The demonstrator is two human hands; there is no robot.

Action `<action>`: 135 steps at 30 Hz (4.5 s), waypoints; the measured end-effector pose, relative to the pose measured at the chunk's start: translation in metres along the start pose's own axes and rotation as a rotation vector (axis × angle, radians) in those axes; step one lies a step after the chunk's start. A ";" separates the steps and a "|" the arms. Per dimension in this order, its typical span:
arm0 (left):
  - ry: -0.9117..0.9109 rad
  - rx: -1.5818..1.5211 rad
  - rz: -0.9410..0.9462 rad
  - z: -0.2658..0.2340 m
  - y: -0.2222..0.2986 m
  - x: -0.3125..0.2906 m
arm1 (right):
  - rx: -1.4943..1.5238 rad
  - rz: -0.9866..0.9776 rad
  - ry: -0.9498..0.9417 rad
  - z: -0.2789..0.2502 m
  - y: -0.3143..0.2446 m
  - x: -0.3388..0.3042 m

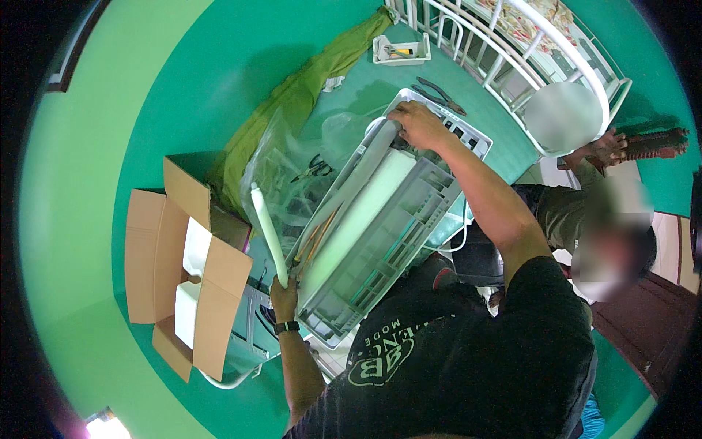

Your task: The person assembles a split air conditioner unit on a table. They handle the power cord, remove the front grille, measure the unit with a tape measure, and attach a drain hose using a screwdriver. Another person assists by holding the unit steady.

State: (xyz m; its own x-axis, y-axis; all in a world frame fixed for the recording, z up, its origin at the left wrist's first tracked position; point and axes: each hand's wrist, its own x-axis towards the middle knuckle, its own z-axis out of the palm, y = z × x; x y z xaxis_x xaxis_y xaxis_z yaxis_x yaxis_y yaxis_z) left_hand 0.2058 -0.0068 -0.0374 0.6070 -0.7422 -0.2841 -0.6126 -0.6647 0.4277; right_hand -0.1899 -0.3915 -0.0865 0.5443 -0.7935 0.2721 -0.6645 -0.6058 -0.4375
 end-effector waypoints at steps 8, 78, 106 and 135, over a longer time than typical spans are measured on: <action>-0.075 -0.442 -0.200 -0.026 0.024 0.000 | 0.004 0.184 -0.217 0.013 -0.016 0.017; -0.768 -1.277 0.146 0.067 0.207 0.065 | -0.123 0.263 0.000 -0.001 -0.006 -0.023; -0.541 -0.551 0.910 0.055 0.372 0.103 | -0.046 0.263 -0.188 -0.012 0.015 -0.017; -0.334 -0.207 1.046 0.122 0.454 0.125 | -0.067 0.244 -0.057 -0.008 0.016 -0.034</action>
State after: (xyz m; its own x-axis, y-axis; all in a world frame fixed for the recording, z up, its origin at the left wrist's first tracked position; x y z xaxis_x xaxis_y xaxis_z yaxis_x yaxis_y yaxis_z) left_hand -0.0582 -0.4124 0.0165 -0.3437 -0.9342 0.0956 -0.6273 0.3041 0.7169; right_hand -0.2231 -0.3742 -0.0955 0.3904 -0.9133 0.1164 -0.8110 -0.4010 -0.4261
